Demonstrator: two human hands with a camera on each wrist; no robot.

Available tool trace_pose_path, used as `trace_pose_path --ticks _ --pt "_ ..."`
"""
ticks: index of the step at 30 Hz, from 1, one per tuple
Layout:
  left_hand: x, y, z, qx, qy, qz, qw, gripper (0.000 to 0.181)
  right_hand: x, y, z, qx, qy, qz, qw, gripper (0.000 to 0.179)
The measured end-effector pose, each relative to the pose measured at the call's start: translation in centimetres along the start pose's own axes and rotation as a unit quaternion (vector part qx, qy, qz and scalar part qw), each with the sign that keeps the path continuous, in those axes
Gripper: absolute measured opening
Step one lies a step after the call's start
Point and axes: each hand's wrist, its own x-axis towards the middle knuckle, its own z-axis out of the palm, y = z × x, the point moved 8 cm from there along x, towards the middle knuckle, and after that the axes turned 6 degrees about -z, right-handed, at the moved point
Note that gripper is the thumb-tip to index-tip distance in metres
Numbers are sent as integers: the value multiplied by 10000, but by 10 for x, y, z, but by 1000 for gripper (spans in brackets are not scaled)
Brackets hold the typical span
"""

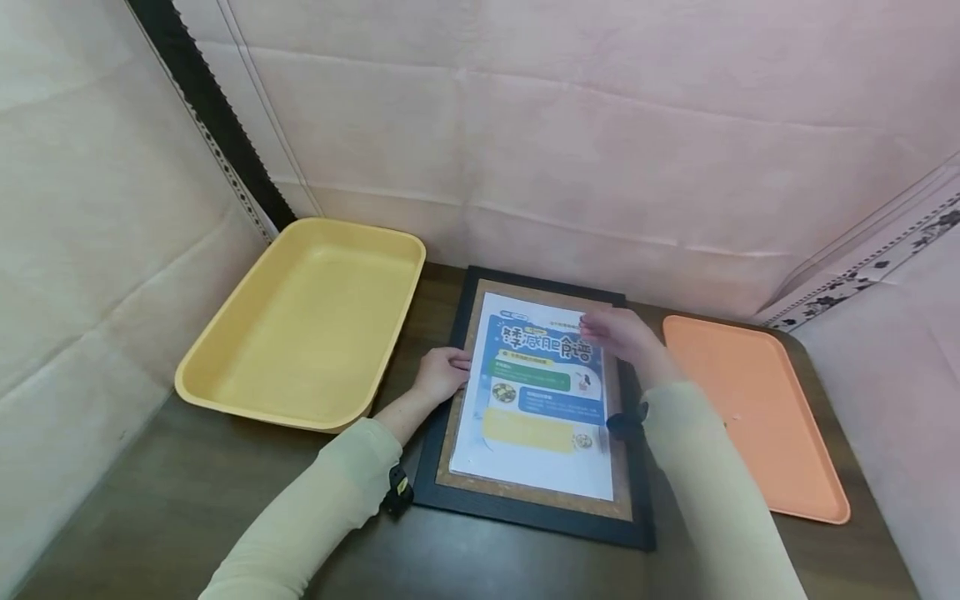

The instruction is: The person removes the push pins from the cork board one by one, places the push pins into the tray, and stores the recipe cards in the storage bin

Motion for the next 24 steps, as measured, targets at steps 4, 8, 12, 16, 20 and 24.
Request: trace_pose_path --ticks 4,8,12,16,20,24 --pt "0 -1 -1 -83 23 -241 9997 33 -14 10 -22 267 31 -214 9994 47" --pt "-1 3 -1 -70 40 -381 9992 37 -28 21 -41 593 106 -308 9977 34" --pt "-3 10 3 -29 17 -340 9994 39 -43 29 -53 775 78 -332 9964 19" --pt "-5 11 7 -296 -111 -353 9989 39 -56 37 -64 1053 -114 -455 9933 10" --pt "-5 7 12 -803 -373 -514 9948 41 -69 45 -77 1432 -362 -631 9870 26" --pt "-6 4 14 -1147 -465 -671 9900 42 -83 57 -92 1632 -375 -595 9841 29"
